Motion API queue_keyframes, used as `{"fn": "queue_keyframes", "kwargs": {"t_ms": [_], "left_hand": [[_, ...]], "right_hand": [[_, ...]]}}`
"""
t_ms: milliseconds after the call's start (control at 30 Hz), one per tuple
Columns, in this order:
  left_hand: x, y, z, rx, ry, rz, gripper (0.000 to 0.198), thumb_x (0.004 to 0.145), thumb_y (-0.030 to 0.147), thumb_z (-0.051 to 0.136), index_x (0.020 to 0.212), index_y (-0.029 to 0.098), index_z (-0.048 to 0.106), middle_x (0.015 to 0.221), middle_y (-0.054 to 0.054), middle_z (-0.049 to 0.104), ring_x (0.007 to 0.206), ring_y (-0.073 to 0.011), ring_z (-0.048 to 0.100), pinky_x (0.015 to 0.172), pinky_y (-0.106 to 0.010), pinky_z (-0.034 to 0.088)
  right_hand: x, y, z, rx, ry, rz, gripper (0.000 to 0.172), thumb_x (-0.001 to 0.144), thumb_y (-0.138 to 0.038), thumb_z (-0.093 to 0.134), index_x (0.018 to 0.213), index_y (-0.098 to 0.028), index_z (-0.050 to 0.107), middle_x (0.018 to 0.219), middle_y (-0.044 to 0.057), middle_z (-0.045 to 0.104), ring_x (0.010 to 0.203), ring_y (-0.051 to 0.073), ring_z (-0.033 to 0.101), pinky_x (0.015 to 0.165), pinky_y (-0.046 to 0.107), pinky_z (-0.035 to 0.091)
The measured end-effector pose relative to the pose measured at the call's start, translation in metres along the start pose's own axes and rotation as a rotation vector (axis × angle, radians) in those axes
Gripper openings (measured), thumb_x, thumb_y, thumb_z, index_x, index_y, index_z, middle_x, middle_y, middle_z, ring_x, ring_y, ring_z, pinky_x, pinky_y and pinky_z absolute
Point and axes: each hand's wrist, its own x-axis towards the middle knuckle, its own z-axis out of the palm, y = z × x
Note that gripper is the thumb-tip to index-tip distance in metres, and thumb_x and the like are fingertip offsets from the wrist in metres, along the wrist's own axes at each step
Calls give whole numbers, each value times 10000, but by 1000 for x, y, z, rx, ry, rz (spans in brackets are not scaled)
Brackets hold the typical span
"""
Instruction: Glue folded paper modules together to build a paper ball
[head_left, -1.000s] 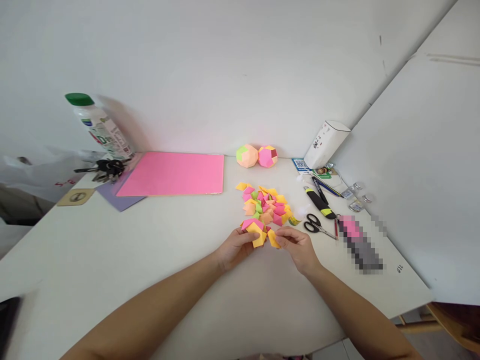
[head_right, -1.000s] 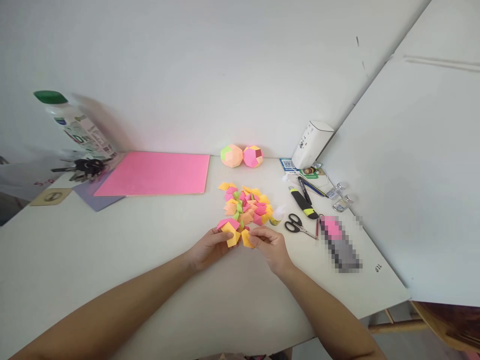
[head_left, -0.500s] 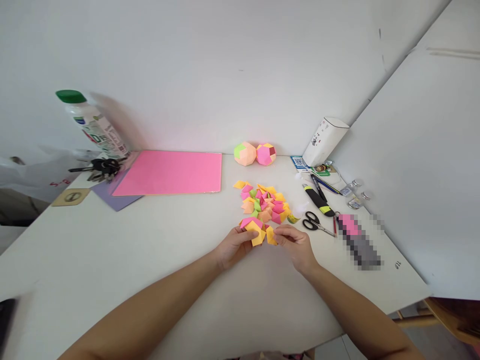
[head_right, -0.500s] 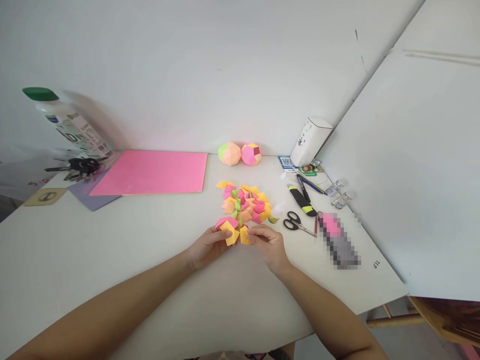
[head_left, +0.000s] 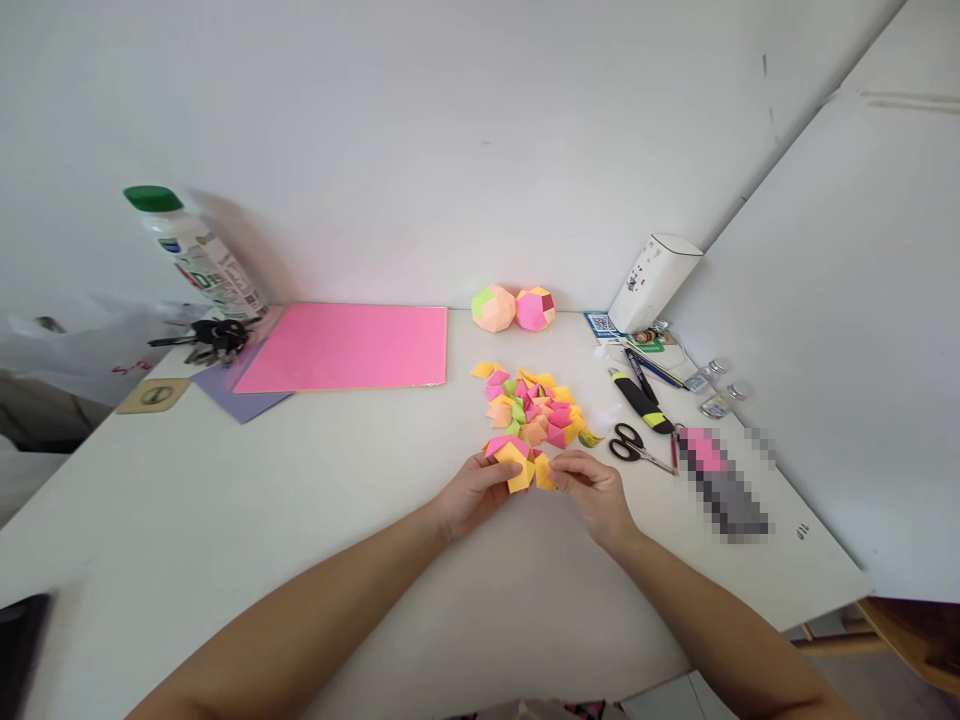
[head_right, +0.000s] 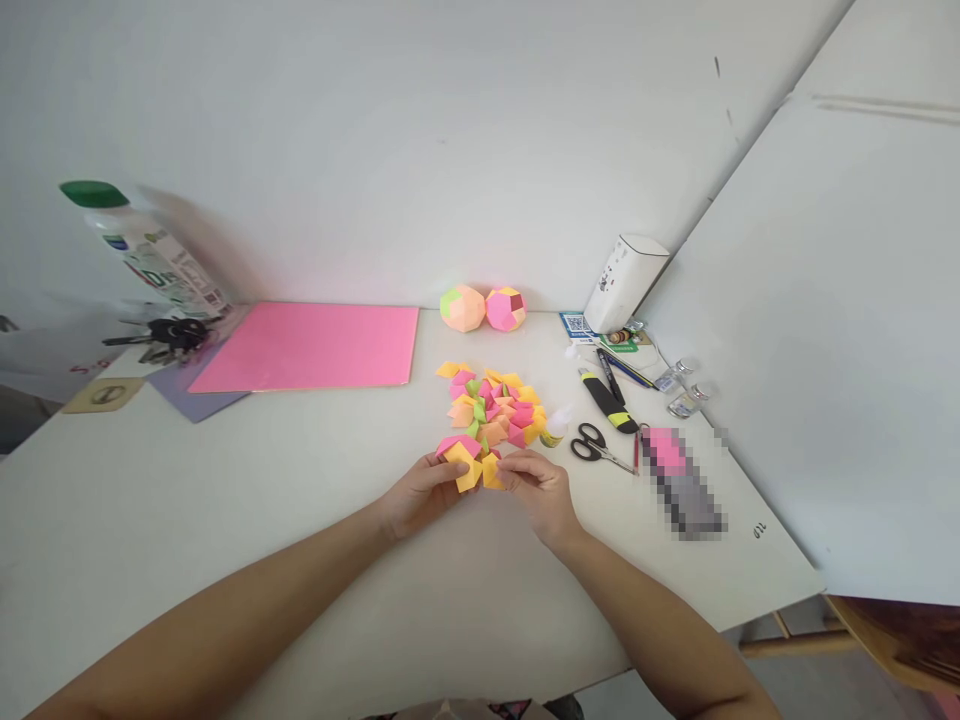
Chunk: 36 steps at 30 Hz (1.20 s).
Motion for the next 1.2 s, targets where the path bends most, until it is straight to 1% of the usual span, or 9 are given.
{"fn": "queue_keyframes", "kwargs": {"t_ms": [67, 133, 233, 400, 533, 700, 900, 1067, 1200], "left_hand": [[0, -1, -1, 7, -3, -6, 175, 729, 191, 671, 886, 115, 682, 792, -68, 655, 726, -142, 578, 726, -271, 443], [-1, -2, -1, 17, -14, -12, 223, 739, 200, 664, 944, 114, 677, 890, -95, 668, 822, -174, 598, 796, -300, 447], [-1, -2, -1, 35, -31, -13, 277, 754, 219, 652, 1011, 117, 663, 1006, -123, 665, 957, -229, 596, 902, -363, 421], [-2, -4, -1, 66, -10, 2, 299, 747, 241, 664, 1024, 129, 663, 1055, -124, 664, 1018, -248, 589, 950, -386, 399], [-3, -5, 1, 71, 13, 2, 312, 732, 264, 681, 1020, 143, 669, 1052, -119, 672, 1003, -240, 601, 948, -378, 403], [-4, -4, 3, 100, 23, 4, 295, 732, 286, 677, 990, 143, 670, 1023, -117, 678, 962, -240, 613, 903, -380, 428], [-3, -7, 2, 154, 64, 34, 309, 719, 288, 686, 997, 158, 660, 994, -90, 679, 929, -221, 609, 893, -372, 425], [-5, -7, 1, 194, 91, 19, 247, 730, 283, 677, 938, 150, 659, 906, -73, 669, 831, -193, 596, 809, -353, 447], [-7, -7, 0, 223, 113, 11, 215, 714, 288, 691, 876, 148, 663, 856, -61, 668, 768, -176, 586, 750, -327, 450]], "right_hand": [[-1, 1, 1, 3, -5, -2, 84, 672, -267, 734, 755, -256, 734, 810, 23, 646, 779, 163, 593, 669, 294, 516], [-2, 2, 2, 3, -11, -1, 88, 676, -267, 730, 763, -254, 734, 821, 25, 650, 781, 164, 596, 668, 292, 521], [-3, 2, 2, 4, -24, -4, 79, 688, -262, 722, 766, -251, 731, 837, 27, 651, 790, 162, 598, 669, 286, 524], [-4, -1, 3, -4, -26, 1, 78, 694, -257, 720, 770, -245, 730, 843, 33, 647, 796, 166, 595, 685, 297, 532], [-5, -3, 5, -5, -25, 8, 75, 693, -252, 721, 767, -250, 731, 831, 33, 638, 780, 166, 590, 681, 302, 531], [-7, -2, 6, -4, -28, 5, 88, 701, -245, 715, 786, -255, 732, 846, 33, 639, 796, 168, 592, 683, 299, 526], [-8, -3, 6, 6, -23, -3, 83, 702, -226, 713, 775, -262, 731, 820, 18, 632, 753, 147, 588, 669, 283, 509], [-8, -5, 8, 15, -28, 14, 57, 699, -250, 711, 753, -231, 715, 792, 21, 636, 753, 154, 587, 686, 293, 504], [-9, -4, 11, 47, -42, 79, 96, 679, -277, 723, 741, -211, 689, 759, 14, 641, 726, 149, 587, 693, 294, 504]]}}
